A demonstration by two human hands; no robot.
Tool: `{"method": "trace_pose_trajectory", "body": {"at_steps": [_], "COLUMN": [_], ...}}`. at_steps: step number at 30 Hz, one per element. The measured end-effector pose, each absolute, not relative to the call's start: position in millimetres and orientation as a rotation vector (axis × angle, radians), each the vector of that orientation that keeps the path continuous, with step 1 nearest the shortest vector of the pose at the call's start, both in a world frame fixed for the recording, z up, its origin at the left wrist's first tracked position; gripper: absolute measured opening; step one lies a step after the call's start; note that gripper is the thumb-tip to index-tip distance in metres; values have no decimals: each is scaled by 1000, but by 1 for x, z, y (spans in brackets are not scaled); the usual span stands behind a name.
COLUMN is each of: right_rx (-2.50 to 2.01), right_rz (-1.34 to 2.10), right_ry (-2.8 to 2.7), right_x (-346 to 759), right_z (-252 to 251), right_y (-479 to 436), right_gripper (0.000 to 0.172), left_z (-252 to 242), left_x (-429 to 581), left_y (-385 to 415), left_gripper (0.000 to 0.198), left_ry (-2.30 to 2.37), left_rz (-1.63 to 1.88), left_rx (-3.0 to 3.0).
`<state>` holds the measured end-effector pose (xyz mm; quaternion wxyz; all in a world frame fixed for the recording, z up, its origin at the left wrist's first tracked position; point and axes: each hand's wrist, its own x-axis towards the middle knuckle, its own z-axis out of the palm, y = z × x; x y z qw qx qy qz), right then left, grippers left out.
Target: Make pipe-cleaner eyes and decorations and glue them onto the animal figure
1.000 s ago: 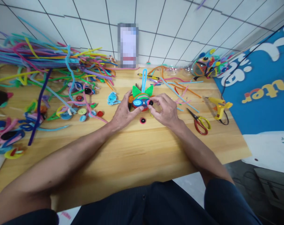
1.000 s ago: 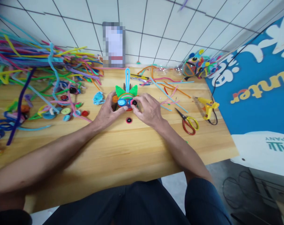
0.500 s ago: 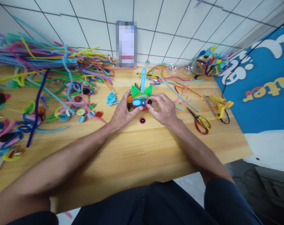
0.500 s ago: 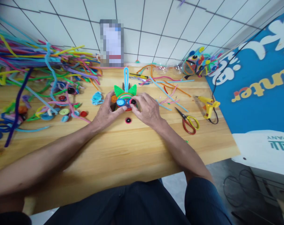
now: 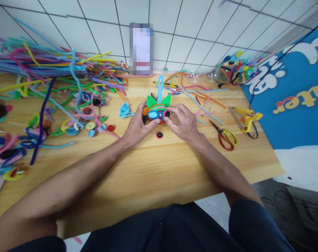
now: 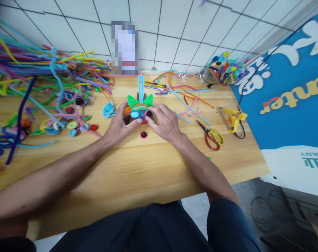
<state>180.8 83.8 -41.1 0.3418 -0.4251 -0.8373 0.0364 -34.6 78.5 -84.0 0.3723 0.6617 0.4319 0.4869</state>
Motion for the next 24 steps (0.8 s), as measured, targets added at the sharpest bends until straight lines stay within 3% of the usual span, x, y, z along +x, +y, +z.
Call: {"method": "trace_pose_trajectory", "body": {"at_steps": [24], "right_rx": [-1085], "right_rz": [80], "right_ry": [-2176], "right_x": [181], "right_z": [-42], "right_y": [82], "right_gripper": [19], "left_z": [-82], "left_x": [-37], "left_y": [78], "left_gripper": [84], "left_ry": [1170], "left_rz": [1198], "left_rx": [1723]}}
